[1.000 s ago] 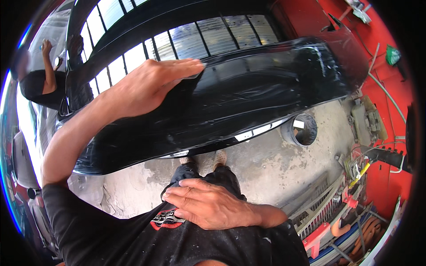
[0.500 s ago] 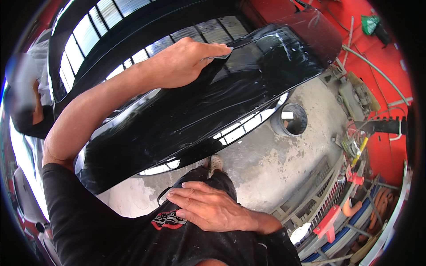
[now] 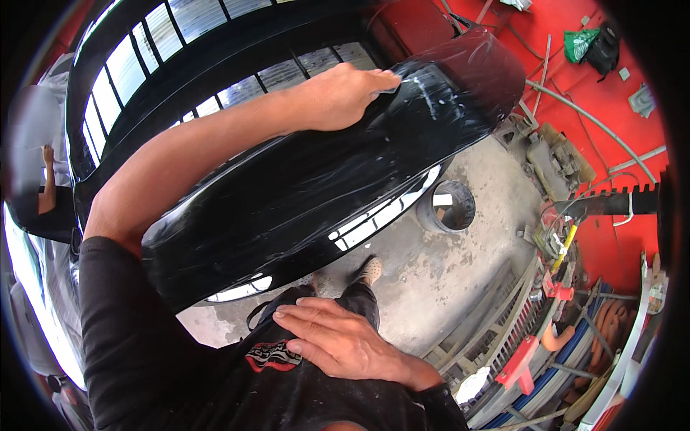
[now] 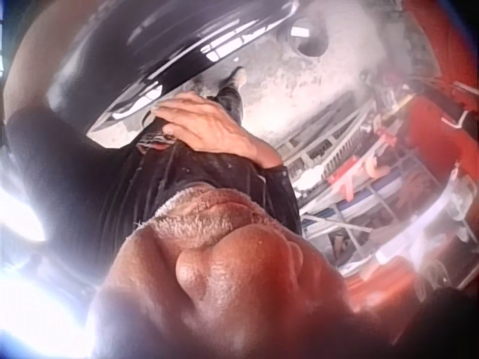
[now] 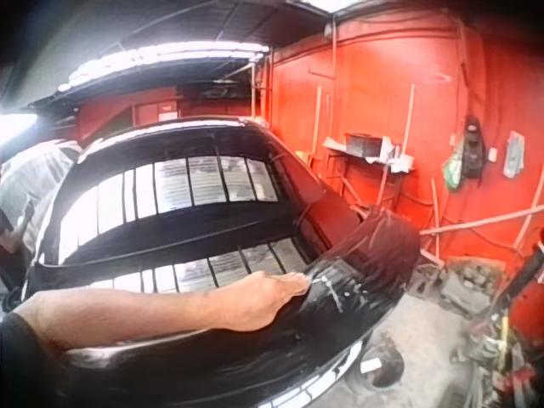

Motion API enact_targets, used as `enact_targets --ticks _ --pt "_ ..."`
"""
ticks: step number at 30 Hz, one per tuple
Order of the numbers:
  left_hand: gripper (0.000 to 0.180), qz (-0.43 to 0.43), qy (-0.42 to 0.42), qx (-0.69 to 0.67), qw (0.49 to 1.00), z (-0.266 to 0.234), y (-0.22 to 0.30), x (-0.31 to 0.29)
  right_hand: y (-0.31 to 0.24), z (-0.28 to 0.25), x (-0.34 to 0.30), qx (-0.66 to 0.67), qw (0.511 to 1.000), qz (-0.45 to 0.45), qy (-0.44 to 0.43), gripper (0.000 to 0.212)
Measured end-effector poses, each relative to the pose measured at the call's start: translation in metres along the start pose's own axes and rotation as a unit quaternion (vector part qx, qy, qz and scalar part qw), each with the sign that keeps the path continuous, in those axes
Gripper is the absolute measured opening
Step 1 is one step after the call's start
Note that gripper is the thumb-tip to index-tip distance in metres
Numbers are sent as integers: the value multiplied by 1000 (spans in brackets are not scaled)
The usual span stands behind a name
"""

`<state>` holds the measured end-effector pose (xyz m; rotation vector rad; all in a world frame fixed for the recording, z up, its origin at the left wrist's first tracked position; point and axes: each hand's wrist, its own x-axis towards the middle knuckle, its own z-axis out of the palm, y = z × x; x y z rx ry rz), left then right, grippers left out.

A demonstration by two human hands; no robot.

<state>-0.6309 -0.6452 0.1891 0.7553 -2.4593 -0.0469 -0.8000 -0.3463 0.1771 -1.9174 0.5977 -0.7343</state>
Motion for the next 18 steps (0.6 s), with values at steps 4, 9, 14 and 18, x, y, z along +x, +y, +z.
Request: enact_targets --ticks 4,9,14,18 --pt "40 -74 -35 -11 997 5 9 55 10 -41 -13 -2 999 -14 -32 42" --pt "46 -112 -80 -11 990 -12 43 11 32 -103 -39 -12 999 -26 -37 43" --pt "45 -150 -46 22 987 2 45 38 42 -160 -57 -34 997 -52 -35 42" --pt "41 -258 -114 -3 959 21 17 119 57 -176 -68 -35 996 -67 -48 45"
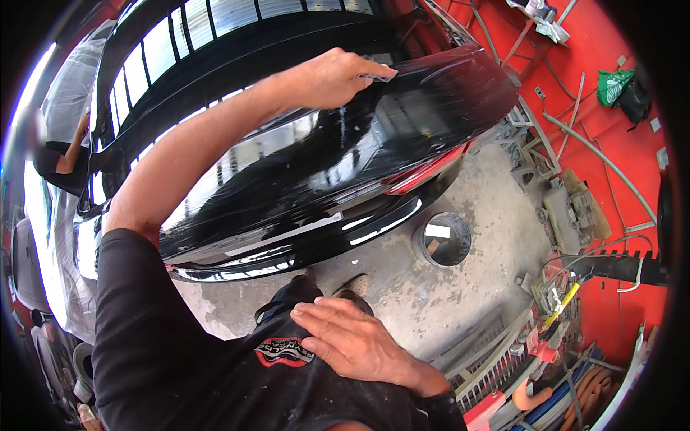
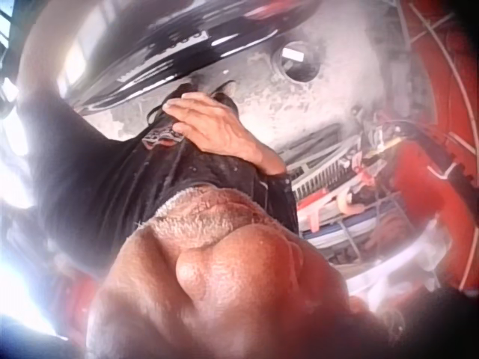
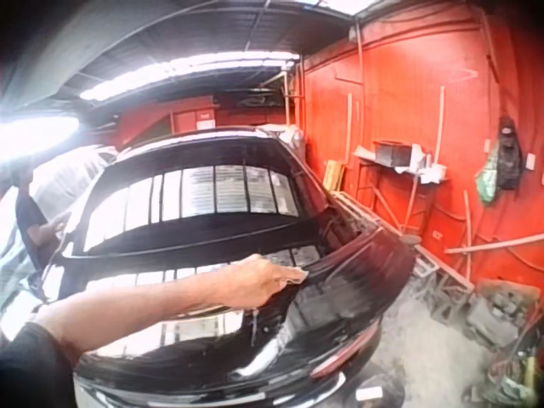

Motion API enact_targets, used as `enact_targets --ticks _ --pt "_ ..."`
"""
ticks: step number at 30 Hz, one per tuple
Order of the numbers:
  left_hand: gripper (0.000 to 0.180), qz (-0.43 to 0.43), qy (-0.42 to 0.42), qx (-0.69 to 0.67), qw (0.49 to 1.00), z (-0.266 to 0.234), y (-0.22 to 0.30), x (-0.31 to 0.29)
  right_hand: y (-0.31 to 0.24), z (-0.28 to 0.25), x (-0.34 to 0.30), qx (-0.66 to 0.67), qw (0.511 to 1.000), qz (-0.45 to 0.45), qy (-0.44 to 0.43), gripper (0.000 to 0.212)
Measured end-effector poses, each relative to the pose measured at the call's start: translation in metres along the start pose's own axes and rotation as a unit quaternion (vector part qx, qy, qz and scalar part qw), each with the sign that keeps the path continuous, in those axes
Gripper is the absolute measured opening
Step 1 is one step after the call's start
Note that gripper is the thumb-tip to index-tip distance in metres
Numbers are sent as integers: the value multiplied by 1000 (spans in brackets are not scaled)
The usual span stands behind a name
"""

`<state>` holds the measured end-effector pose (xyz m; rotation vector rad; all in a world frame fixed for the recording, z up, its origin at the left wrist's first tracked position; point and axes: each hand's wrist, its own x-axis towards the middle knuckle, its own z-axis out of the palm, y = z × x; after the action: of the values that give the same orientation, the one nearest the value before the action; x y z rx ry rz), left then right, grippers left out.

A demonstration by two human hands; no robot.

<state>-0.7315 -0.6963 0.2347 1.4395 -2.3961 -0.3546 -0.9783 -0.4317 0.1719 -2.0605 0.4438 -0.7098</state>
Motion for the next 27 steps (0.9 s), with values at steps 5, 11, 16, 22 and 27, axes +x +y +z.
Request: enact_targets --ticks 5,11,16,22,27 --pt "41 32 -3 43 999 4 6 27 12 -10 -3 35 999 14 5 43" --pt "40 79 -14 38 996 16 23 117 14 -24 4 -15 997 66 23 41" --pt "40 67 3 31 997 24 6 161 11 -26 22 -22 995 93 35 41" --pt "44 206 13 9 978 9 -12 58 20 -35 32 -33 992 106 61 43" --pt "44 186 23 -25 982 6 -10 68 26 -51 44 -36 995 79 46 44"
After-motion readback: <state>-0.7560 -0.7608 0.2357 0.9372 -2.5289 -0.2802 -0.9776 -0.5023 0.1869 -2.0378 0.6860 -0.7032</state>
